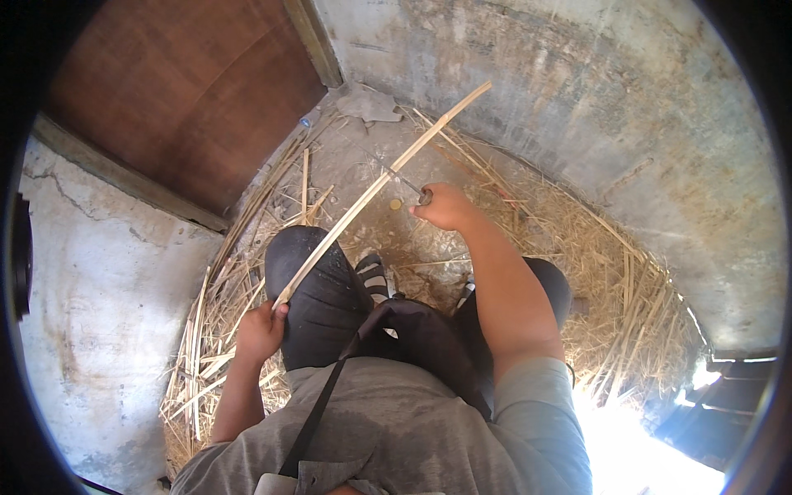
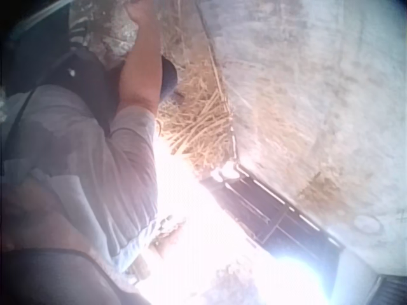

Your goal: The person sits on the floor and uses a knife to shave a long bamboo stick. They hold the stick with their left hand and scrape the surface with the knife in their right hand, removing thin strips of bamboo.

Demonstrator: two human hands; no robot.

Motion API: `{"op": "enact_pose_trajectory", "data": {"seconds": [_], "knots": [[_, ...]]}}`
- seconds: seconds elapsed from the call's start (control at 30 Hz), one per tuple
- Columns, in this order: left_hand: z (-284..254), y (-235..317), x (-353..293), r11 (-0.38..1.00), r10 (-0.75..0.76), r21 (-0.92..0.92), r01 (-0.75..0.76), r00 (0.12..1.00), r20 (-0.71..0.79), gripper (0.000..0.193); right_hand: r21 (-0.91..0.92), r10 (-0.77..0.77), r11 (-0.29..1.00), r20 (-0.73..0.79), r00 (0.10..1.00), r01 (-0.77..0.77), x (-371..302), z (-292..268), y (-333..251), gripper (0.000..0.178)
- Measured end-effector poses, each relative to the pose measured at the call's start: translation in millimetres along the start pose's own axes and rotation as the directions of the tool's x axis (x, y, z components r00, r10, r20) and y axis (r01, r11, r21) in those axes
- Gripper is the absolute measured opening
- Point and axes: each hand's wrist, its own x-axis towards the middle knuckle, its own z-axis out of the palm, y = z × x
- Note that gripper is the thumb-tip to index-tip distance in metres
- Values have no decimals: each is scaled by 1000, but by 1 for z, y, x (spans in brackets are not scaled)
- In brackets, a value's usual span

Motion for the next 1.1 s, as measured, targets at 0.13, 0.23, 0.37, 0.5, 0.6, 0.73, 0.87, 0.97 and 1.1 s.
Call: {"op": "enact_pose_trajectory", "data": {"seconds": [0.13,0.23,0.37,0.5,0.6,0.73,0.87,0.97,1.1], "knots": [[-1,-2,1,1000,3,-7,-3,1000,13,41,-63,-135,989,6,991,135,-4,10,-6,65],[-4,1,1,1000,-4,1,4,1000,27,41,-109,-243,959,157,957,261,-8,30,-32,60],[-2,-2,-1,1000,23,18,-22,1000,-18,40,-142,-259,944,239,936,297,-19,26,-59,58],[-1,0,2,1000,13,11,-13,1000,0,39,-14,-160,987,8,987,160,1,11,-10,63],[-4,3,0,1000,3,16,-3,1000,2,40,82,51,996,-105,993,-42,3,2,5,66],[-3,2,2,1000,-15,-6,15,1000,15,41,-67,-131,990,-96,987,125,1,14,6,63],[-6,2,0,1000,-13,15,13,1000,11,40,-141,-236,951,241,941,275,-13,30,-46,53],[-3,0,0,1000,-10,20,10,1000,8,39,-127,-286,939,237,929,321,-19,33,-58,47],[-1,1,0,1000,-6,19,6,1000,-7,38,-54,-144,987,99,985,150,-7,14,-28,58]]}}
